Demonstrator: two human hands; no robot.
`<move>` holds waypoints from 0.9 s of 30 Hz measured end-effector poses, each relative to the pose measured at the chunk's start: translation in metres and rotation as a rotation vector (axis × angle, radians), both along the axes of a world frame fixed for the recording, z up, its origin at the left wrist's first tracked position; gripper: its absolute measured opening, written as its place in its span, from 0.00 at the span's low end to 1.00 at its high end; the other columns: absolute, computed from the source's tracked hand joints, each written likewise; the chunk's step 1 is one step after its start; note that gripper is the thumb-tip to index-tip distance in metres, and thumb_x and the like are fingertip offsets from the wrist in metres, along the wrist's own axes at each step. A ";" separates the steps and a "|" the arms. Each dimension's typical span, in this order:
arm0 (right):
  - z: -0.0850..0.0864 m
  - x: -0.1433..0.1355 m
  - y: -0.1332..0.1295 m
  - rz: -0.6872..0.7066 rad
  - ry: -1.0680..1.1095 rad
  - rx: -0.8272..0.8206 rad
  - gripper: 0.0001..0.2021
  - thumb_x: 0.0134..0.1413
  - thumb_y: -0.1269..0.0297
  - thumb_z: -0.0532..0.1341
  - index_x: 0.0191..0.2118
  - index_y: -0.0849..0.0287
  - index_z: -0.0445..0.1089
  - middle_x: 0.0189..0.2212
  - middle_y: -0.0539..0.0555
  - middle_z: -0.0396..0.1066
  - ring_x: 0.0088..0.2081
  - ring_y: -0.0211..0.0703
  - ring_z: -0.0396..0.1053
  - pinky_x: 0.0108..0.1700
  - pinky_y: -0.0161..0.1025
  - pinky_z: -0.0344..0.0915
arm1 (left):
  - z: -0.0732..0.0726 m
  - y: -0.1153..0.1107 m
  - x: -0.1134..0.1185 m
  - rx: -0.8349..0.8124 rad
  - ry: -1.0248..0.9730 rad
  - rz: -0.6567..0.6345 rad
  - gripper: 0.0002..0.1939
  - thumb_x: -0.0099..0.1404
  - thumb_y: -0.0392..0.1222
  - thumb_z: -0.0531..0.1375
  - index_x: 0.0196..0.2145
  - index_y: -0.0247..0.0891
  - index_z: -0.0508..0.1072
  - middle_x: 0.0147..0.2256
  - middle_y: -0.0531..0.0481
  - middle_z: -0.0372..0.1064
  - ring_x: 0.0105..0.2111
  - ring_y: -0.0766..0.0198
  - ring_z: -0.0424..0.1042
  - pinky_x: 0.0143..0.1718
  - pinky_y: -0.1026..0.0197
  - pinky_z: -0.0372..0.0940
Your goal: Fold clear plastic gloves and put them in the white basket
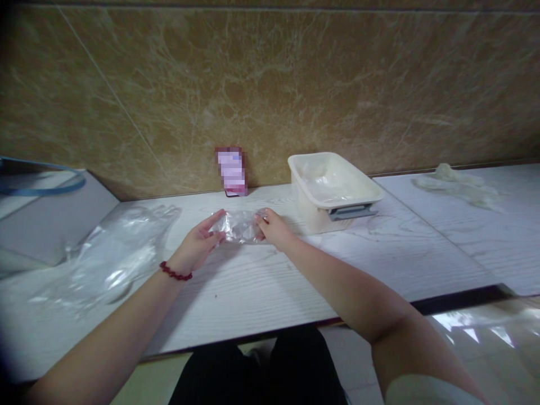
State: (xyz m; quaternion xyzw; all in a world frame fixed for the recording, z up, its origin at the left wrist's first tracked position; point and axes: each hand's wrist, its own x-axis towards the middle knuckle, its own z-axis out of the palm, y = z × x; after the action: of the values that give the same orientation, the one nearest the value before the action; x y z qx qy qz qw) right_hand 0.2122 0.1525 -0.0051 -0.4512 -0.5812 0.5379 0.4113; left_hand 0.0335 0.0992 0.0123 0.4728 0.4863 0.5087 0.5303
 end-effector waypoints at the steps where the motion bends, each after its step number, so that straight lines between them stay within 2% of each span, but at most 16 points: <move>1: 0.000 0.000 0.000 -0.012 -0.035 0.030 0.06 0.50 0.60 0.54 0.32 0.57 0.59 0.24 0.46 0.66 0.16 0.28 0.58 0.17 0.27 0.56 | 0.000 0.000 0.001 0.000 -0.005 0.002 0.35 0.47 0.33 0.60 0.54 0.40 0.57 0.41 0.49 0.67 0.25 0.76 0.63 0.31 0.70 0.61; 4: 0.002 0.002 0.001 -0.036 -0.058 0.057 0.09 0.50 0.57 0.54 0.30 0.57 0.58 0.20 0.45 0.63 0.14 0.27 0.54 0.15 0.26 0.52 | 0.002 -0.002 0.003 -0.001 -0.011 -0.005 0.36 0.47 0.33 0.60 0.55 0.40 0.56 0.42 0.48 0.66 0.24 0.77 0.63 0.31 0.70 0.61; 6: 0.003 0.002 0.000 -0.001 -0.024 -0.018 0.11 0.49 0.54 0.54 0.29 0.58 0.59 0.19 0.45 0.62 0.16 0.28 0.56 0.14 0.26 0.52 | 0.003 -0.002 0.003 0.008 -0.014 -0.001 0.37 0.48 0.33 0.60 0.55 0.40 0.55 0.43 0.48 0.66 0.24 0.77 0.63 0.31 0.70 0.61; 9: 0.004 0.000 -0.002 0.092 0.009 -0.168 0.11 0.47 0.55 0.57 0.30 0.58 0.62 0.23 0.48 0.65 0.20 0.31 0.61 0.15 0.26 0.54 | 0.005 -0.003 0.004 0.027 -0.024 0.015 0.37 0.47 0.34 0.61 0.55 0.40 0.55 0.43 0.48 0.66 0.24 0.76 0.63 0.32 0.69 0.61; 15: 0.007 -0.001 -0.005 0.070 0.159 -0.212 0.10 0.46 0.58 0.59 0.32 0.58 0.62 0.27 0.48 0.66 0.26 0.32 0.65 0.17 0.25 0.57 | 0.002 -0.004 0.004 0.020 -0.040 -0.034 0.39 0.49 0.37 0.62 0.57 0.38 0.51 0.32 0.50 0.69 0.24 0.74 0.64 0.29 0.69 0.60; 18: 0.008 -0.001 -0.004 0.054 0.262 -0.241 0.11 0.43 0.59 0.61 0.30 0.59 0.62 0.26 0.48 0.65 0.27 0.32 0.65 0.22 0.27 0.62 | 0.000 -0.003 0.004 0.037 -0.071 -0.037 0.38 0.49 0.37 0.61 0.57 0.39 0.52 0.40 0.46 0.67 0.27 0.73 0.65 0.32 0.69 0.61; 21: 0.009 -0.001 -0.001 -0.005 0.306 -0.191 0.11 0.40 0.60 0.63 0.28 0.59 0.62 0.24 0.47 0.64 0.27 0.32 0.64 0.28 0.31 0.66 | -0.003 -0.001 0.004 0.080 -0.111 -0.031 0.35 0.50 0.36 0.61 0.55 0.43 0.55 0.52 0.46 0.58 0.31 0.73 0.66 0.35 0.68 0.62; 24: 0.022 0.003 0.000 -0.052 0.230 -0.069 0.10 0.40 0.61 0.63 0.28 0.59 0.63 0.23 0.46 0.64 0.26 0.33 0.65 0.28 0.34 0.69 | -0.004 0.000 0.004 0.096 -0.181 -0.068 0.33 0.51 0.36 0.61 0.54 0.48 0.56 0.57 0.48 0.49 0.37 0.70 0.66 0.40 0.64 0.63; 27: 0.056 0.020 -0.002 -0.112 0.146 0.076 0.08 0.42 0.63 0.61 0.28 0.59 0.63 0.25 0.48 0.65 0.26 0.33 0.66 0.29 0.35 0.70 | -0.003 0.000 0.002 0.062 -0.280 -0.136 0.31 0.54 0.36 0.59 0.53 0.51 0.55 0.57 0.48 0.46 0.45 0.62 0.64 0.43 0.56 0.63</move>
State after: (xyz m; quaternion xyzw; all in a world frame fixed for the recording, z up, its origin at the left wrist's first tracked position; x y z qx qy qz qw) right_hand 0.2323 0.1507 0.0511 -0.4266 -0.5435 0.5233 0.4988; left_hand 0.0359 0.0994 0.0092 0.4452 0.3588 0.5473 0.6112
